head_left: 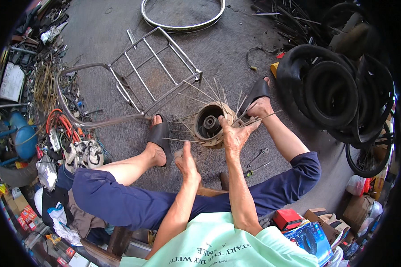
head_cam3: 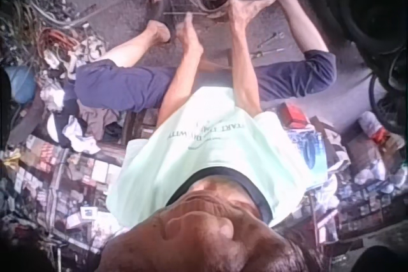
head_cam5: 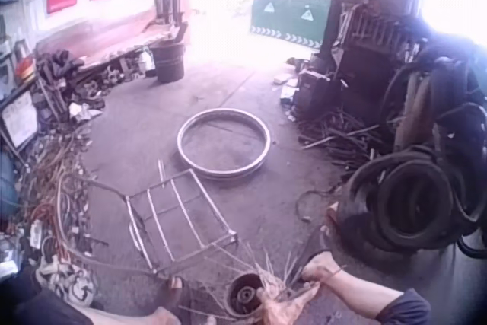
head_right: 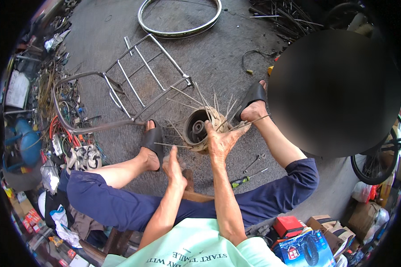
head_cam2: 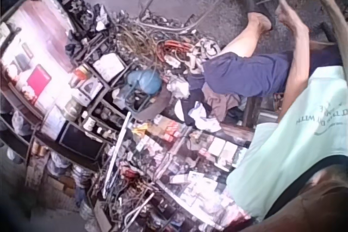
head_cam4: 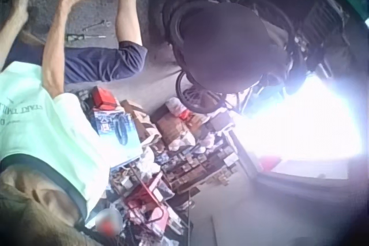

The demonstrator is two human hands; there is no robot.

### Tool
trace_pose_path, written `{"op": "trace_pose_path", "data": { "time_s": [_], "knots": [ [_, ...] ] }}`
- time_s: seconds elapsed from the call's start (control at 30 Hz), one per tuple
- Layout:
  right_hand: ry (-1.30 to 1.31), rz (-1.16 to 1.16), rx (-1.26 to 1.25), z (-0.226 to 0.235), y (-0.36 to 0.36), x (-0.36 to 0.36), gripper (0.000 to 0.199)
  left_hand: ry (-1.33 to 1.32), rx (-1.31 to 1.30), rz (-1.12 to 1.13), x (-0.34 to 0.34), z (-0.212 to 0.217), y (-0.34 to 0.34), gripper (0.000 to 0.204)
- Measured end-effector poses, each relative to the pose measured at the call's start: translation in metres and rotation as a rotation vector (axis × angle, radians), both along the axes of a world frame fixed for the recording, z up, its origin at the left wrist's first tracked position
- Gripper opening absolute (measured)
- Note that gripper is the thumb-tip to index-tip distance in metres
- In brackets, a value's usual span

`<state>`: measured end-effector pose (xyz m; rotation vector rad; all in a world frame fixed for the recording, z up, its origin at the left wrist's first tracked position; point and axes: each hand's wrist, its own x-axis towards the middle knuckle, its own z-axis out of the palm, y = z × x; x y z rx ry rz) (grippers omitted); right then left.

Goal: The person inserts and adjusts metal spokes into a bicycle hub, arranging them radially by hand. The person repeatedly picks up spokes, places them into the hub, and repositions them to achieve an even pattern.

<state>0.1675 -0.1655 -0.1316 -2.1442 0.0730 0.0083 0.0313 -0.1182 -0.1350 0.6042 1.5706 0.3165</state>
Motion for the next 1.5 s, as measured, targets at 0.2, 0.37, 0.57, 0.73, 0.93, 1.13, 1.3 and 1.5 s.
{"op": "trace_pose_path", "data": {
  "time_s": [0.2, 0.37, 0.57, 0.73, 0.93, 1.13, 1.3, 1.5],
  "knots": [
    [-0.008, -0.026, 0.25, -0.004, 0.008, -0.001, 0.129, -0.92, -0.589, 0.292, 0.029, -0.063, 0.015, 0.063],
    [-0.039, -0.05, 0.245, -0.013, -0.001, -0.004, 0.12, -0.884, -0.623, 0.182, 0.028, -0.074, 0.026, 0.057],
    [-0.032, -0.155, 0.362, -0.01, -0.02, -0.003, 0.101, -0.799, -0.528, 0.072, 0.021, -0.056, 0.015, 0.064],
    [0.001, -0.264, 0.548, 0.001, -0.057, -0.002, 0.083, -0.619, -0.45, -0.03, 0.023, -0.032, -0.011, 0.053],
    [0.171, -0.504, 0.861, 0.007, -0.107, -0.01, 0.03, -0.622, 0.042, -0.259, 0.035, 0.034, -0.03, 0.053],
    [0.397, -0.361, 1.093, 0.032, -0.118, -0.017, 0.029, -0.627, 0.359, -0.378, 0.011, 0.103, -0.046, 0.072],
    [0.557, -0.303, 1.329, 0.028, -0.121, -0.021, 0.027, -0.681, 0.56, -0.382, -0.008, 0.14, -0.063, 0.075],
    [0.645, -0.321, 1.348, 0.055, -0.12, -0.031, 0.023, -0.687, 0.641, -0.464, -0.023, 0.15, -0.059, 0.06]
  ]
}}
